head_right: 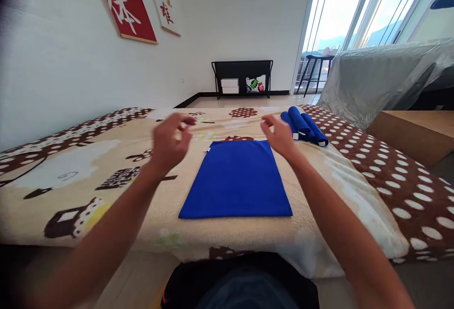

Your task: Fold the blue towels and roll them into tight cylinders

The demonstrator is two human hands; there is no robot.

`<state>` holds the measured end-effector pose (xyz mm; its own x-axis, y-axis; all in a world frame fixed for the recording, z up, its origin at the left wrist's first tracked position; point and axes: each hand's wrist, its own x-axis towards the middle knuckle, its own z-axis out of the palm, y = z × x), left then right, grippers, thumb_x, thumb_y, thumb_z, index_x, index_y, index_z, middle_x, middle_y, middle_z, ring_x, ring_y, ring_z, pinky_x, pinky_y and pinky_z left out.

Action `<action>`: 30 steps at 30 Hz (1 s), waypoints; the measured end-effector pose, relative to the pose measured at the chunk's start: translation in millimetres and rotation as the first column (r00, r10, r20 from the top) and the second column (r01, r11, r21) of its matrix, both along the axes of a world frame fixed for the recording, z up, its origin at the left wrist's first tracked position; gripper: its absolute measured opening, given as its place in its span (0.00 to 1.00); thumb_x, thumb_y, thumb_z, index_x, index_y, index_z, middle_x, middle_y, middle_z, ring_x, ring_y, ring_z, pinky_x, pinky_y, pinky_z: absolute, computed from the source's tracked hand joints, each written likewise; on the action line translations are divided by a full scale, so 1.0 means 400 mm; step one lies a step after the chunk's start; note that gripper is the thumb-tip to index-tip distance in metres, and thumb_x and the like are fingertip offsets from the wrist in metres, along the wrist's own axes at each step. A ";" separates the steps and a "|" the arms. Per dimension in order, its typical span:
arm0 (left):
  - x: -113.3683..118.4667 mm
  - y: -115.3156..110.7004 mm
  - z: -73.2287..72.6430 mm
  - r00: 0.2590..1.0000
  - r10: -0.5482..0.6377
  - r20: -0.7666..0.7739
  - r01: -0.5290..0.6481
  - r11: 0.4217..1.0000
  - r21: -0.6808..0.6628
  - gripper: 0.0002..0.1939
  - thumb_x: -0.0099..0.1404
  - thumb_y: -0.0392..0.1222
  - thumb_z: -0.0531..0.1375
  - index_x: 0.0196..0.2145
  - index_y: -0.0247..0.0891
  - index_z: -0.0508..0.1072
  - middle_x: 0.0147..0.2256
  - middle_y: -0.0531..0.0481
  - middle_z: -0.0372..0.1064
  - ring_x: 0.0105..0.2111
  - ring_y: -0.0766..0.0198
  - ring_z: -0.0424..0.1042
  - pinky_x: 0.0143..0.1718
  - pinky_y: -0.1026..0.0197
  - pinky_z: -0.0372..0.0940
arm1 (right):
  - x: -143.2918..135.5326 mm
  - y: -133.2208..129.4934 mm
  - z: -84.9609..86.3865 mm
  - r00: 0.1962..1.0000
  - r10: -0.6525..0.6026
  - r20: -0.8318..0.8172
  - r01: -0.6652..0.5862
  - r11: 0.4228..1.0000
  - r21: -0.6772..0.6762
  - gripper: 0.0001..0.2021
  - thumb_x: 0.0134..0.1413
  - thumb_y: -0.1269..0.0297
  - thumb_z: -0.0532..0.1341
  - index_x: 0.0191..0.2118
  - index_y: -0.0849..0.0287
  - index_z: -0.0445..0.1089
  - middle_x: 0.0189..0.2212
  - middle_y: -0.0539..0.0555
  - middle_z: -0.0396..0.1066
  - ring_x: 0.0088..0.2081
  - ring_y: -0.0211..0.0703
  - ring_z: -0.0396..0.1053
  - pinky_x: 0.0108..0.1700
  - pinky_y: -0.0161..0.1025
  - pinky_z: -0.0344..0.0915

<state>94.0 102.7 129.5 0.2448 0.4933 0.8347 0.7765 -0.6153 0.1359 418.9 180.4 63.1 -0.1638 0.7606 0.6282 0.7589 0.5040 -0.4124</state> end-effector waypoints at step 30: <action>0.095 0.148 -0.352 0.852 -0.144 -0.503 -0.231 0.758 -0.609 0.29 0.74 0.43 0.44 0.69 0.37 0.52 0.70 0.43 0.44 0.70 0.58 0.46 0.67 0.47 0.48 | -0.205 -0.055 -0.229 0.870 0.106 0.481 0.098 0.920 -0.380 0.29 0.68 0.58 0.47 0.70 0.65 0.51 0.70 0.62 0.45 0.71 0.49 0.42 0.70 0.53 0.43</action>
<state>132.0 162.1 -11.2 0.4858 0.8696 0.0882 0.8680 -0.4919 0.0680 337.0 158.6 -28.7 -0.3710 0.9197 0.1286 0.9090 0.3880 -0.1522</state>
